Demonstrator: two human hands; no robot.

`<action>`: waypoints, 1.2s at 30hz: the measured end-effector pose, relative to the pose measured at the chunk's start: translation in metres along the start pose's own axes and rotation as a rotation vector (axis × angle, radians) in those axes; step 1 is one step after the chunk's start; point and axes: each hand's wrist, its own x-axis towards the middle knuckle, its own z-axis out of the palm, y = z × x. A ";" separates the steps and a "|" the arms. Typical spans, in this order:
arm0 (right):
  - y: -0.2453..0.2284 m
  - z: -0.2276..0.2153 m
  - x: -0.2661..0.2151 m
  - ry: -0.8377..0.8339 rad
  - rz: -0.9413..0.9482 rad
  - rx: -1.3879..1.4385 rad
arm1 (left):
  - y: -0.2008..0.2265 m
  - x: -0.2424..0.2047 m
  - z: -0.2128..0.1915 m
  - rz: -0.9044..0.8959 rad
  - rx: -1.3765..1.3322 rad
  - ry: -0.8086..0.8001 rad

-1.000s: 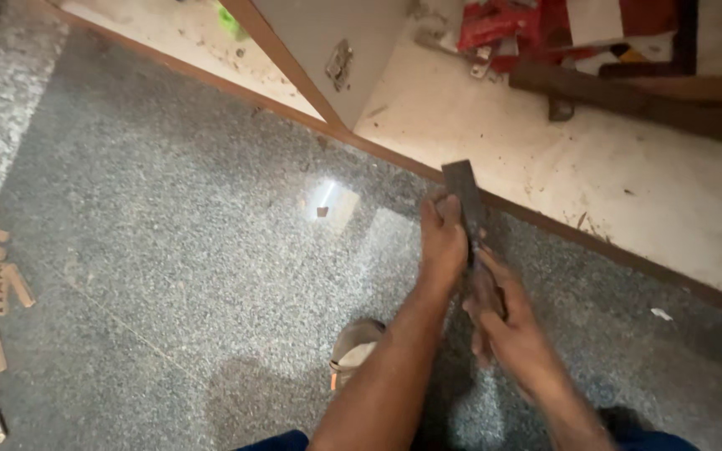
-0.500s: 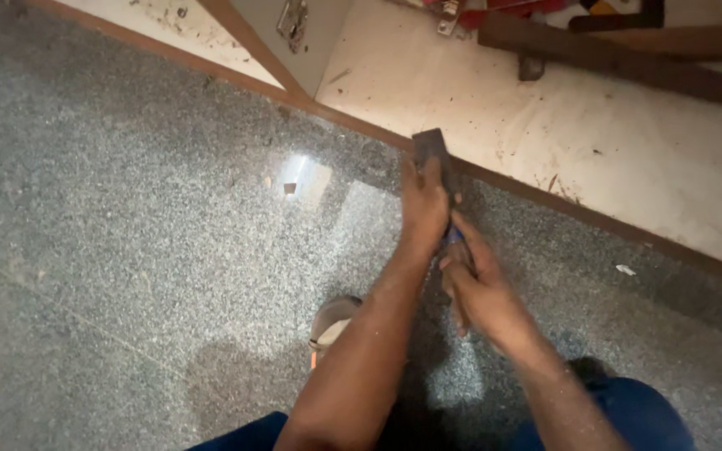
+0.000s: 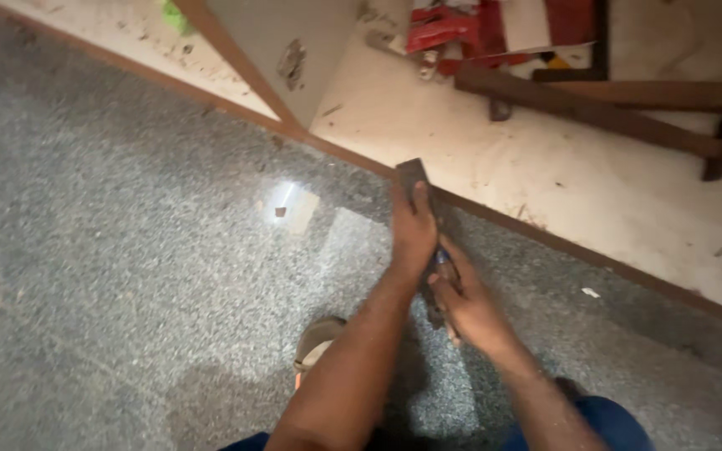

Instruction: The person uses a metal scraper to remove debris and wood shavings from the floor and the bottom edge of a wooden cabinet.

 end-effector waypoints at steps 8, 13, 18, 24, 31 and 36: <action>0.000 -0.002 -0.009 0.034 0.124 -0.044 | 0.015 0.000 -0.006 -0.181 -0.107 -0.050; -0.003 0.001 -0.008 0.042 0.140 -0.059 | 0.014 0.003 -0.007 -0.266 -0.137 -0.077; -0.002 0.000 -0.008 0.041 0.089 -0.072 | 0.013 0.004 -0.005 -0.164 -0.126 -0.050; -0.002 0.000 -0.009 0.035 0.078 -0.075 | 0.014 0.005 -0.005 -0.410 -0.218 -0.081; 0.006 -0.006 -0.016 -0.042 0.053 0.003 | 0.022 0.000 -0.002 -0.386 -0.384 -0.089; -0.018 -0.009 -0.019 -0.018 0.122 0.095 | 0.041 0.004 -0.002 -0.405 -0.453 -0.077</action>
